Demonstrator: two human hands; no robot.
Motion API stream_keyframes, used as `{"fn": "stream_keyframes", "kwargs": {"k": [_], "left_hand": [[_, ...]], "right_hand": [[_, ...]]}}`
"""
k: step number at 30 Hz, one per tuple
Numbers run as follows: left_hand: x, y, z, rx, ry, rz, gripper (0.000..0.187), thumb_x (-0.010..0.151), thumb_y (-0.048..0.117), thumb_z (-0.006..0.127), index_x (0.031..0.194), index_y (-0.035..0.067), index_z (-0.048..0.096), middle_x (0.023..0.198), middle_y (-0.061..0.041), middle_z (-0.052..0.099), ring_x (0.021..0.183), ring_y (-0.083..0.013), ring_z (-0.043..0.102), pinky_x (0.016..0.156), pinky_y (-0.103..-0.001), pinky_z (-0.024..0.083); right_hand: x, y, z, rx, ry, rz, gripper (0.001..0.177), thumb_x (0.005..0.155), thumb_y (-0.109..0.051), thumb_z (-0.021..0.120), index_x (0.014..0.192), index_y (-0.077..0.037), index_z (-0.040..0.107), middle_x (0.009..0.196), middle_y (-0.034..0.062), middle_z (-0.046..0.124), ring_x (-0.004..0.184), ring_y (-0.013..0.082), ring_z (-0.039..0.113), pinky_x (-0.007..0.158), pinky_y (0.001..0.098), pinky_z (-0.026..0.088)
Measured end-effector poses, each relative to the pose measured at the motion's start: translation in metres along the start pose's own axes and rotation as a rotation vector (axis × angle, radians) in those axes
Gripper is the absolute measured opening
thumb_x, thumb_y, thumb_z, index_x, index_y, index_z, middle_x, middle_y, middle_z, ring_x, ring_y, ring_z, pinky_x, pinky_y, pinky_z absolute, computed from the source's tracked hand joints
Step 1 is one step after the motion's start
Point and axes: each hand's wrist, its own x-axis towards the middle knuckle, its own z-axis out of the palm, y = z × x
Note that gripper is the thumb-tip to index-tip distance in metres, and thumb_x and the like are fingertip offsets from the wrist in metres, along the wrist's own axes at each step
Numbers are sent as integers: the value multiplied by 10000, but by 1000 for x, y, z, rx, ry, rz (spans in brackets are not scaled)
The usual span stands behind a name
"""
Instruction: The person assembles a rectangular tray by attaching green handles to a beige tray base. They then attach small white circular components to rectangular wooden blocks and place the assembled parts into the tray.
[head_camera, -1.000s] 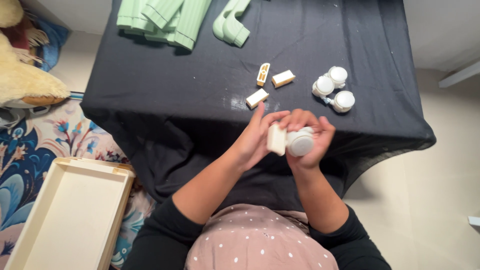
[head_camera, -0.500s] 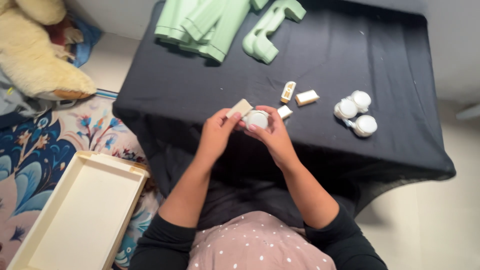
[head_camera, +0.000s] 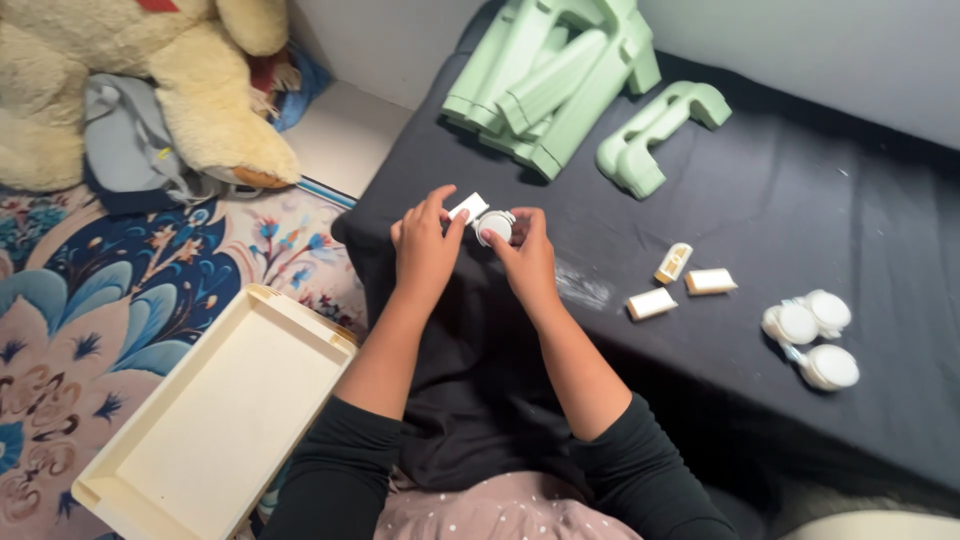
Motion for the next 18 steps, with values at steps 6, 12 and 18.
{"fn": "stream_keyframes", "kwargs": {"k": [6,12,18], "left_hand": [[-14,-10,20,260,107,96,172,973,212,653,1093,96,691,959,-82,644,977,-286,612,1017,-458,406],[-17,-12,30,284,163,62,216,942,171,648,1106,43,704,1028,-111,590,1012,-275,604,1054,-461,386],[-20,-18,33,296,170,84,282,957,154,633,1178,1,719,1043,-102,582,1038,-262,597,1078,-459,380]], "right_hand": [[-6,-10,4,-179,97,-182,442,929,-207,747,1299,19,655,1107,119,577,908,205,604,786,326,537],[-9,-28,2,-314,34,-68,441,1013,-227,618,1374,26,607,1062,126,576,836,220,590,778,343,518],[-13,-24,1,-284,66,-140,439,1020,-226,613,1357,55,597,1146,138,626,906,220,643,803,344,534]]}}
